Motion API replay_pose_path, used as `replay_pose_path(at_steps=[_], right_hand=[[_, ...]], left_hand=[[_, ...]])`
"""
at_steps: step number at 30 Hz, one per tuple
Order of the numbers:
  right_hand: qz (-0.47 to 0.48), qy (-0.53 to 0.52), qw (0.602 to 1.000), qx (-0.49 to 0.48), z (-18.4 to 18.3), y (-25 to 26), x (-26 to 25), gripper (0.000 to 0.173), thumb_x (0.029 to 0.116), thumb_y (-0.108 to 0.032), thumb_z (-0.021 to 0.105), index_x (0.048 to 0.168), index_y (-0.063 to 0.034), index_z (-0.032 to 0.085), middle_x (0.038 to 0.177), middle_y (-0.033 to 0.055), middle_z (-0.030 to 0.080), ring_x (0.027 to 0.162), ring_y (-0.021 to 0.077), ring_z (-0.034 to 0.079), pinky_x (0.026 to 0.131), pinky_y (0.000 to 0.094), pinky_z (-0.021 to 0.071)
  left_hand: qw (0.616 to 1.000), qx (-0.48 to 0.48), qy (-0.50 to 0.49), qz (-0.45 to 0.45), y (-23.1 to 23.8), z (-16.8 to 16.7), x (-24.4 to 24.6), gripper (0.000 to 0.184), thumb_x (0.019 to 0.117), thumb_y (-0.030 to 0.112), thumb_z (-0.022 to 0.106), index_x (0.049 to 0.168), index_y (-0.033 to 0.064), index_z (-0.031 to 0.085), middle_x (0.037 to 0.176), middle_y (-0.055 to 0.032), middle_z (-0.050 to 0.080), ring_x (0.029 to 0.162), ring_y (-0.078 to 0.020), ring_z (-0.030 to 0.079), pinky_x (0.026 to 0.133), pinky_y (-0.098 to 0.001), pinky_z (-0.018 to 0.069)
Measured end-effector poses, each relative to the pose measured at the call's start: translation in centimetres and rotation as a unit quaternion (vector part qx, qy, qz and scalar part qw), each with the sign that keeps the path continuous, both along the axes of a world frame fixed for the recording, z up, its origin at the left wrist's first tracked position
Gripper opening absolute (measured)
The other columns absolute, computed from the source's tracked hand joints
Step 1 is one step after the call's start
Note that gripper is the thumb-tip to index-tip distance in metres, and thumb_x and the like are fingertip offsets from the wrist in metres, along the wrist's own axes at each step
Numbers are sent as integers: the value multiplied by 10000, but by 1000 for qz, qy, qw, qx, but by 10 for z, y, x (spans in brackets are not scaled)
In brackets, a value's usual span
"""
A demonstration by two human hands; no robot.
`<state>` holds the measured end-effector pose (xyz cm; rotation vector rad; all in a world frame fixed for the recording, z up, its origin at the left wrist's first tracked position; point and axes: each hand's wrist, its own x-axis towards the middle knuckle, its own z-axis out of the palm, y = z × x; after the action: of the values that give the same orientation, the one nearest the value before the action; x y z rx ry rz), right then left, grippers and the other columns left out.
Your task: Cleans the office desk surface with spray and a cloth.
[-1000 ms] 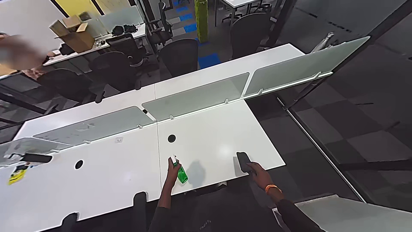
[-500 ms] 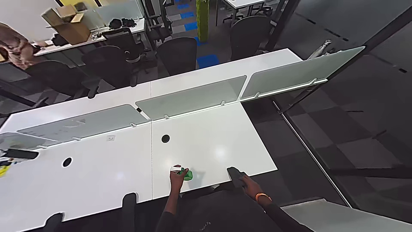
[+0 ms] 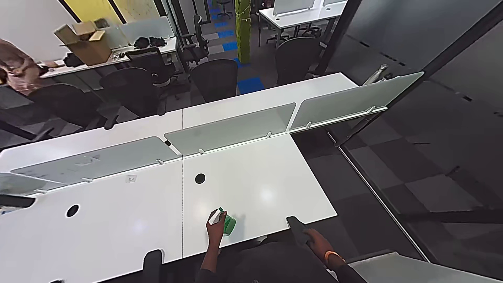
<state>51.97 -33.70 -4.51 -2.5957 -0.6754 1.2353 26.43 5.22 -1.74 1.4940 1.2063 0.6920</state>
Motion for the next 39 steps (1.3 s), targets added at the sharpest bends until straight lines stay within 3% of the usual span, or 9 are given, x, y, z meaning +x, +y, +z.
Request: replay_pose_path(at_steps=[4,8,14,17,20,25,29,33,39], right_hand=[[-7,5,1000,4,0,-5,-3,479,919,-89,677,1393,-143,631,1404,155,619,1323,310,583,1128,509,460],[-19,17,1000,1,6,-14,-6,487,907,-74,676,1386,-152,639,1403,154,620,1337,317,568,1142,517,446],[-31,36,999,-16,1,-27,-10,491,904,-64,684,1384,-158,636,1399,161,622,1323,339,580,1123,538,458],[-39,44,998,-15,-2,-31,-13,475,915,-75,678,1383,-148,639,1404,173,621,1314,344,590,1121,548,463],[-53,63,996,-27,0,-31,-14,488,928,-61,664,1406,-146,615,1413,177,613,1319,355,583,1121,562,454],[-71,71,995,-9,-5,-38,-19,480,925,-52,652,1394,-152,630,1410,155,628,1322,334,589,1122,550,461],[-84,80,993,-19,-7,-46,-23,480,932,-60,648,1401,-160,627,1371,170,651,1290,347,612,1101,568,471],[-88,87,992,-33,-12,-57,-24,486,927,-70,669,1402,-164,630,1365,182,654,1289,360,613,1099,581,470],[-79,87,991,-61,-20,-65,-22,509,923,-99,669,1421,-195,619,1372,177,651,1281,364,620,1080,592,483]], left_hand=[[999,-12,-39,-3,3,-11,-9,601,879,128,791,1411,-28,559,1298,-153,690,1179,-187,679,1055,-367,541],[991,-10,-121,-55,1,-4,-4,489,917,87,711,1372,-51,596,1375,-173,651,1268,-230,639,1092,-385,519],[992,41,-105,-61,17,20,13,260,900,77,729,1117,-65,718,1031,-126,768,939,-133,741,906,-321,609],[994,33,-86,-53,25,38,28,294,900,77,716,1148,-79,694,1074,-148,750,987,-134,722,934,-322,588],[990,24,-83,-115,31,48,39,390,922,115,684,1265,-68,648,1218,-189,695,1115,-190,678,1003,-354,551],[981,45,-46,-182,30,51,56,290,961,159,631,1190,-11,683,1127,-134,706,1036,-175,673,940,-342,557],[969,34,-109,-218,24,51,60,374,981,106,556,1309,-61,618,1245,-166,697,1115,-199,684,982,-358,560],[965,34,-151,-212,20,59,59,269,960,38,565,1177,-76,674,1131,-153,740,1026,-208,715,959,-373,578],[975,104,-152,-127,32,79,48,166,939,64,578,952,-21,721,891,-58,744,836,-120,705,816,-309,595]])
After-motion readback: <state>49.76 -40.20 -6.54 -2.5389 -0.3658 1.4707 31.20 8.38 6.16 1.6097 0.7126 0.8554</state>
